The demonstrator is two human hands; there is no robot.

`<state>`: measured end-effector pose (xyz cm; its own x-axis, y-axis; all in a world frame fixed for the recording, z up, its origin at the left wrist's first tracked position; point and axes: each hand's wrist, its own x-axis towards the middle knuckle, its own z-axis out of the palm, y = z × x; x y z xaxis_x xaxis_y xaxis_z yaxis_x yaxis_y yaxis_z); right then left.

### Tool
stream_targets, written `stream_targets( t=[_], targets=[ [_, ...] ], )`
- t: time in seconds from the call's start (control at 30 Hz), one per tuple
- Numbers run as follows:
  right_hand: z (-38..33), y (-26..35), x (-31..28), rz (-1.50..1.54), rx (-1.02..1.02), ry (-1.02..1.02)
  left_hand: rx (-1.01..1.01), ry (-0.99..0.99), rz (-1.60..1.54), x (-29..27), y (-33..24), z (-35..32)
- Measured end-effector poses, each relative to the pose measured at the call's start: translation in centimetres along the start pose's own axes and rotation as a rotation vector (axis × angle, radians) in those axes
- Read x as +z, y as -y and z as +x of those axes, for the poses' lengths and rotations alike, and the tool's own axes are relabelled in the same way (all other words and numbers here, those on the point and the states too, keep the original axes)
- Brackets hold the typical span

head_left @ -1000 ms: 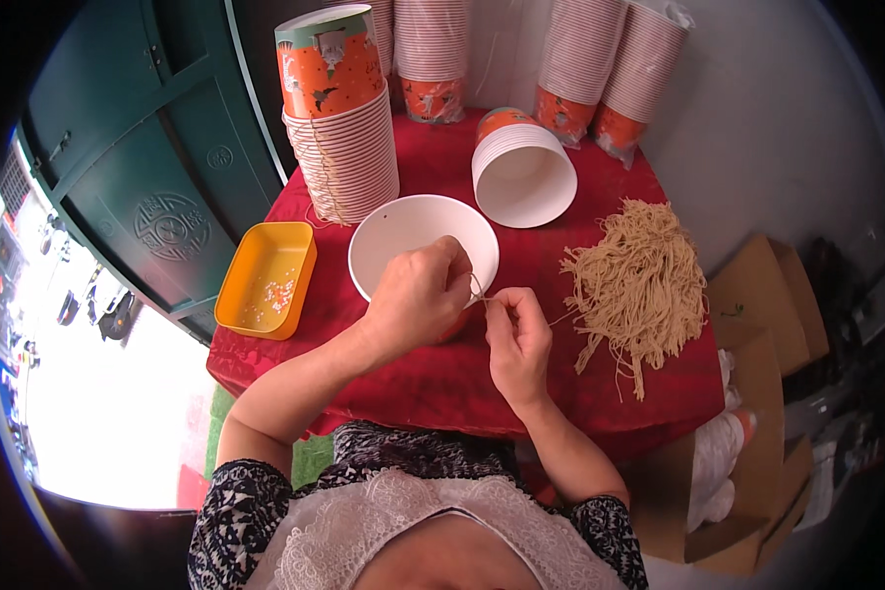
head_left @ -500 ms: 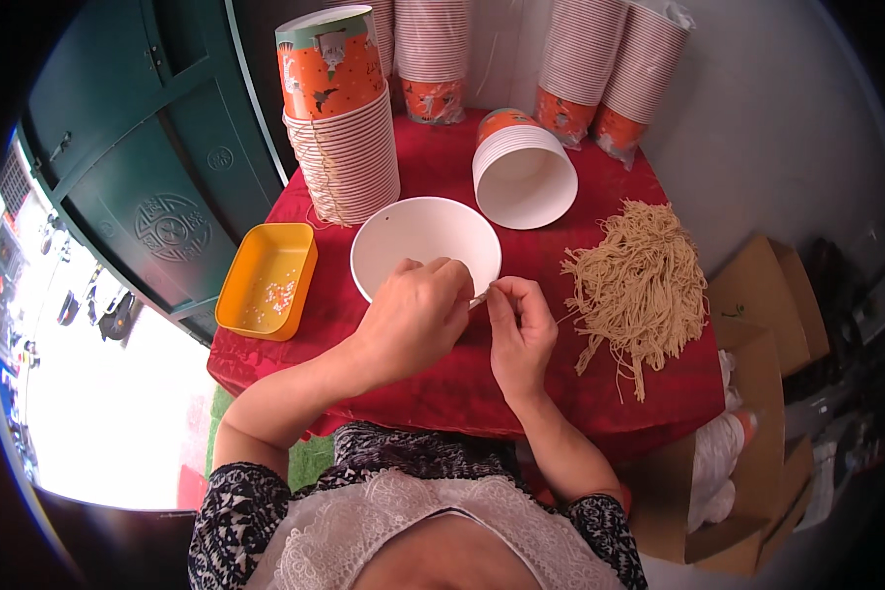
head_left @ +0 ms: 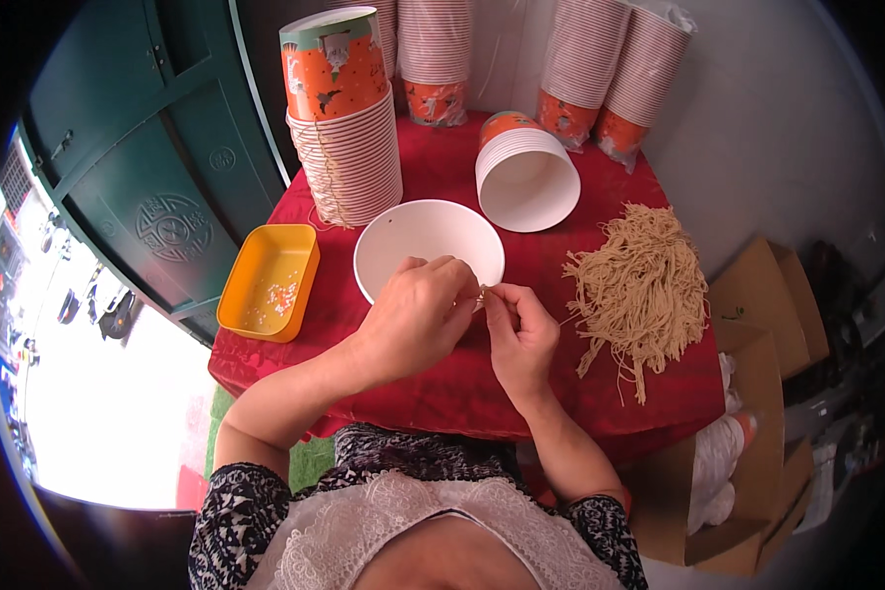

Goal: Thread and tie strings as handles onto paper bowls at a packaging workstation.

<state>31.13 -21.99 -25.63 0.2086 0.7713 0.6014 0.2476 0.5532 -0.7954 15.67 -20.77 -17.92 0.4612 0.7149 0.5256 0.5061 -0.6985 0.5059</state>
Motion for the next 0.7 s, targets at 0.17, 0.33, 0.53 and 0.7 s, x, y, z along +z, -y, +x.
stream_targets(
  t=[0.17,0.33,0.53,0.7],
  targets=[
    [0.7,0.7,-0.6,-0.098,-0.151,0.034,0.006,-0.008,-0.026,0.4,0.7,0.5],
    [1.2,1.1,-1.0,-0.155,-0.186,0.086,0.008,-0.012,-0.029,0.5,0.7,0.9],
    [1.4,1.6,-1.4,-0.236,-0.225,0.136,0.027,0.006,-0.039,0.6,0.7,1.4],
    [1.3,1.4,-1.4,-0.183,-0.172,0.122,-0.011,0.008,-0.087,0.9,1.1,1.8]
  ],
)
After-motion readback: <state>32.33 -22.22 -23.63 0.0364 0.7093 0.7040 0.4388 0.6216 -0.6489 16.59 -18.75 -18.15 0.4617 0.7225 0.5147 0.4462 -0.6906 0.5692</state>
